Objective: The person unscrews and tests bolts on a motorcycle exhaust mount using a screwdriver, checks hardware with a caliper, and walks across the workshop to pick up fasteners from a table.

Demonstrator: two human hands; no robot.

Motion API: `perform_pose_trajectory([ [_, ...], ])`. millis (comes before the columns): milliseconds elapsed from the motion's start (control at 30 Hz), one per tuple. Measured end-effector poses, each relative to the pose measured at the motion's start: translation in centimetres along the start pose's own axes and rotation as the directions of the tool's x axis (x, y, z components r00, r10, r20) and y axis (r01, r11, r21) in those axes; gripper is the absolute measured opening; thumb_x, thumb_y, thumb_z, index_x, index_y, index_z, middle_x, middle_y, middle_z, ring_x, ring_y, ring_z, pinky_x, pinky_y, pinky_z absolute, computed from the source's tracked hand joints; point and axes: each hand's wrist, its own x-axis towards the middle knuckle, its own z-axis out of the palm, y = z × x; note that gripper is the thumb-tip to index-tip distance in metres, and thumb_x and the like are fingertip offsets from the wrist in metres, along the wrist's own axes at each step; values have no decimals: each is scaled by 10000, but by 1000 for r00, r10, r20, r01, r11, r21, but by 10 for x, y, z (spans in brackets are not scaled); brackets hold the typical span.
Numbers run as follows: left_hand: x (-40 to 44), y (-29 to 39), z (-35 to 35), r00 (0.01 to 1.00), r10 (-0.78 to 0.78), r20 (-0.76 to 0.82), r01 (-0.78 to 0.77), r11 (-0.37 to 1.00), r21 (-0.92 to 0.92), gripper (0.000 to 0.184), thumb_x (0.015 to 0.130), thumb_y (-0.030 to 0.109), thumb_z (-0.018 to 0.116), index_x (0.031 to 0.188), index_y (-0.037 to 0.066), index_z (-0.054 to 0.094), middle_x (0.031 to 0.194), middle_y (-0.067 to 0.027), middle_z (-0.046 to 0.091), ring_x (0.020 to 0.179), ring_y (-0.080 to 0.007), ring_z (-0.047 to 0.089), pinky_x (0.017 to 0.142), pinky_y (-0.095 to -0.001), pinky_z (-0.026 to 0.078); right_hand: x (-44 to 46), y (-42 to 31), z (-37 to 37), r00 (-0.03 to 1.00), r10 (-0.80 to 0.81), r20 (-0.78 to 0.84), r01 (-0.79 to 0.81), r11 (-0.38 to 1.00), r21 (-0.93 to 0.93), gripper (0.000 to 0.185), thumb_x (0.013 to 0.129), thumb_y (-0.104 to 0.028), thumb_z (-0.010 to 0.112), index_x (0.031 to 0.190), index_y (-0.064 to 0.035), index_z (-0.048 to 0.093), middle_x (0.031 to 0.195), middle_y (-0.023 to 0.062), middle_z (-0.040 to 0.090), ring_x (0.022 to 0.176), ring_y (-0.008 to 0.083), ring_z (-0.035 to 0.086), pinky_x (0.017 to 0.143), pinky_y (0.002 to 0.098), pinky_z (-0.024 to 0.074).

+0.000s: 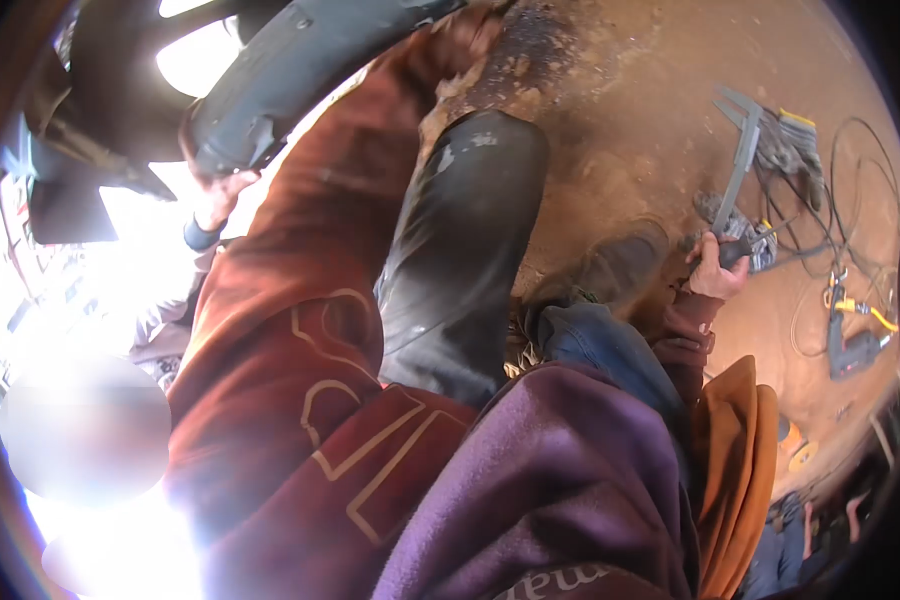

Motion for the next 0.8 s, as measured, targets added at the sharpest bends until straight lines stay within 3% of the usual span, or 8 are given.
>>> perform_pose_trajectory([
  [133, -168, -52, -29, 915, -396, -78, 384, 913, -137, 160, 929, 142, 502, 1050, 50, 553, 825, -123, 506, 835, -281, 540, 753, -358, 472, 8, 0, 5, 999, -20, 32, 22, 998, -57, 215, 794, 73, 677, 926, 0, 525, 766, 123, 630, 527, 137, 549, 436, 263, 455],
  [233, -299, -82, -31, 435, -822, -368, 820, 530, -215, 409, 863, 344, 576, 1106, 15, 577, 984, -173, 578, 915, -346, 560, 830, -425, 451, 14, 2, 7, 998, 10, 69, -9, 1000, -14, 203, 796, 70, 674, 924, 2, 532, 763, 120, 629, 521, 139, 547, 438, 263, 457],
  [267, -342, -90, -31, 214, -875, -434, 879, 366, -306, 548, 830, 452, 611, 1137, -2, 589, 1072, -201, 619, 962, -382, 573, 872, -462, 440, 15, -1, 11, 997, 11, 81, -10, 1000, -14, 203, 796, 70, 674, 924, 2, 532, 763, 120, 629, 521, 139, 547, 438, 263, 457],
  [400, -445, -112, -23, -190, -837, -513, 982, -155, -111, 818, 812, 617, 619, 1382, 49, 468, 1273, -226, 578, 1169, -394, 552, 968, -494, 420, 24, -4, 19, 998, 21, 66, -19, 999, -34, 213, 793, 45, 690, 925, 1, 529, 727, 117, 619, 509, 150, 538, 439, 271, 452],
  [467, -484, -150, -3, -202, -820, -535, 979, -164, -118, 918, 788, 677, 614, 1433, 63, 388, 1275, -226, 579, 1153, -407, 560, 977, -530, 413, 29, -1, 18, 997, 29, 66, -26, 999, -42, 231, 794, 25, 703, 935, -1, 521, 708, 118, 615, 503, 157, 533, 435, 275, 444],
  [600, -472, -182, 3, 63, -792, -608, 989, -31, 142, 490, 891, 425, 579, 1183, 36, 640, 1169, -99, 676, 1085, -221, 631, 898, -372, 505, 35, -1, 19, 996, -3, 90, 6, 999, -37, 206, 782, 55, 686, 911, 3, 534, 692, 98, 598, 504, 140, 528, 443, 267, 439],
  [667, -430, -197, 7, 194, -791, -581, 968, 57, 246, 488, 890, 422, 580, 1183, 36, 639, 1174, -102, 672, 1087, -224, 630, 899, -373, 505, 34, -1, 18, 997, -15, 70, 18, 999, -47, 206, 783, 47, 692, 908, -1, 535, 682, 93, 593, 501, 137, 526, 444, 264, 433],
  [800, -354, -207, 20, 271, -856, -440, 940, 137, 311, 483, 888, 415, 582, 1184, 37, 638, 1184, -107, 664, 1091, -231, 627, 902, -377, 504, 28, -15, -1, 999, 26, 29, -22, 991, -135, 259, 786, 35, 712, 958, -5, 522, 705, 91, 595, 497, 158, 525, 425, 288, 420],
])
